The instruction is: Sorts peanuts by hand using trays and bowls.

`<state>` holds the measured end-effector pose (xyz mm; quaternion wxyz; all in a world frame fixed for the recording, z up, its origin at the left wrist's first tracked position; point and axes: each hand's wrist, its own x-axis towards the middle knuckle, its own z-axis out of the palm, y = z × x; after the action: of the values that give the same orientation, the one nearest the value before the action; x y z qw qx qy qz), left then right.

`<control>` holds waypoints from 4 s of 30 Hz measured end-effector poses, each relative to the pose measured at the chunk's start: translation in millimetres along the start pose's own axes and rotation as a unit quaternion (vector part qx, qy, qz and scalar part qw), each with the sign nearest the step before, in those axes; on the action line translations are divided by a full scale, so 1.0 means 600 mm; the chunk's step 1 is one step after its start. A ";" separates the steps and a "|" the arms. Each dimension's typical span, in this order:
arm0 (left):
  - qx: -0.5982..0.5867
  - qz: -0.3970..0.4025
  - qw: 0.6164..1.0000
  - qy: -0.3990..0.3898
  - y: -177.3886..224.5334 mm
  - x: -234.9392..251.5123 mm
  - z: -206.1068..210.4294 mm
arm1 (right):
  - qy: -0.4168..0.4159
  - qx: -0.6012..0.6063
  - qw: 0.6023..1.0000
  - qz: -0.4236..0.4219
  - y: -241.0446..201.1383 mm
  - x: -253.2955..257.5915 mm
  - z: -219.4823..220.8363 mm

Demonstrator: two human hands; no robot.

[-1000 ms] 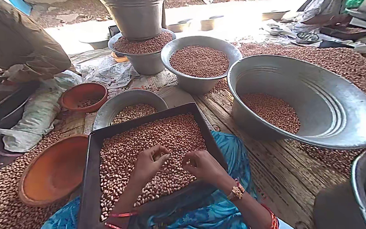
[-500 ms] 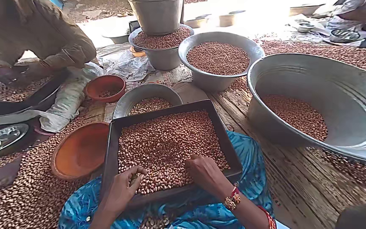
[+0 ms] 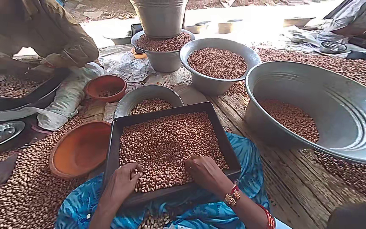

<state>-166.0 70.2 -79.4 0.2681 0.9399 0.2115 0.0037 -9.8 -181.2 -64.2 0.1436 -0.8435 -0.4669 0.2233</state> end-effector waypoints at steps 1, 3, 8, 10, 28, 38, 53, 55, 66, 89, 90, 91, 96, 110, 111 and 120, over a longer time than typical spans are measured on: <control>-0.087 0.037 0.995 -0.039 -0.015 -0.009 -0.022 | 0.000 0.002 1.000 0.001 -0.001 -0.001 -0.003; -0.299 0.140 0.929 -0.167 -0.052 -0.025 -0.062 | 0.013 0.018 1.000 -0.008 -0.006 -0.003 -0.006; -0.150 0.090 0.984 0.015 -0.041 -0.036 -0.068 | -0.036 0.189 0.964 -0.180 -0.054 -0.015 -0.036; -0.019 0.081 0.994 0.068 -0.033 -0.021 -0.038 | -0.087 0.293 0.917 -0.257 -0.078 -0.015 -0.049; 0.069 0.041 0.992 0.100 -0.021 -0.004 0.010 | -0.049 -0.024 0.980 -0.189 -0.076 0.061 0.040; 0.124 -0.012 0.992 0.004 -0.004 0.010 0.017 | -0.101 -0.043 0.974 -0.197 -0.061 0.065 0.019; 0.081 -0.141 0.975 -0.155 0.002 -0.001 -0.078 | -0.054 0.044 0.997 0.043 0.003 0.025 -0.099; 0.144 -0.156 0.954 -0.210 0.019 0.011 -0.051 | -0.077 -0.028 0.974 0.209 0.037 0.013 -0.106; -0.013 -0.106 0.965 -0.239 0.184 0.080 0.061 | -0.127 0.141 0.970 0.153 0.027 0.046 -0.037; 0.039 -0.007 0.998 -0.052 0.140 0.124 -0.034 | 0.122 0.031 0.990 0.066 0.089 0.216 -0.139; 0.041 0.001 0.999 0.020 0.140 0.140 -0.031 | 0.126 0.034 0.989 0.067 0.090 0.217 -0.136; 0.051 0.004 0.996 0.076 0.139 0.158 -0.027 | 0.128 0.037 0.989 0.068 0.092 0.217 -0.134; 0.110 0.004 0.986 0.121 0.133 0.225 -0.002 | 0.115 0.072 0.988 0.080 0.112 0.215 -0.135; 0.008 0.009 0.993 0.115 0.126 0.249 0.010 | 0.223 0.315 0.922 0.021 0.120 0.139 -0.142; 0.008 0.012 0.993 0.117 0.125 0.251 0.014 | 0.207 0.256 0.944 0.032 0.110 0.132 -0.135; -0.392 0.037 0.915 0.088 0.071 0.205 -0.018 | 0.126 0.100 0.987 0.015 0.073 0.120 -0.089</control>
<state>-38.3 92.5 -61.7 0.5948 0.7628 0.1806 0.1784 82.7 -144.8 -55.7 0.2813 -0.8533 -0.4076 0.1631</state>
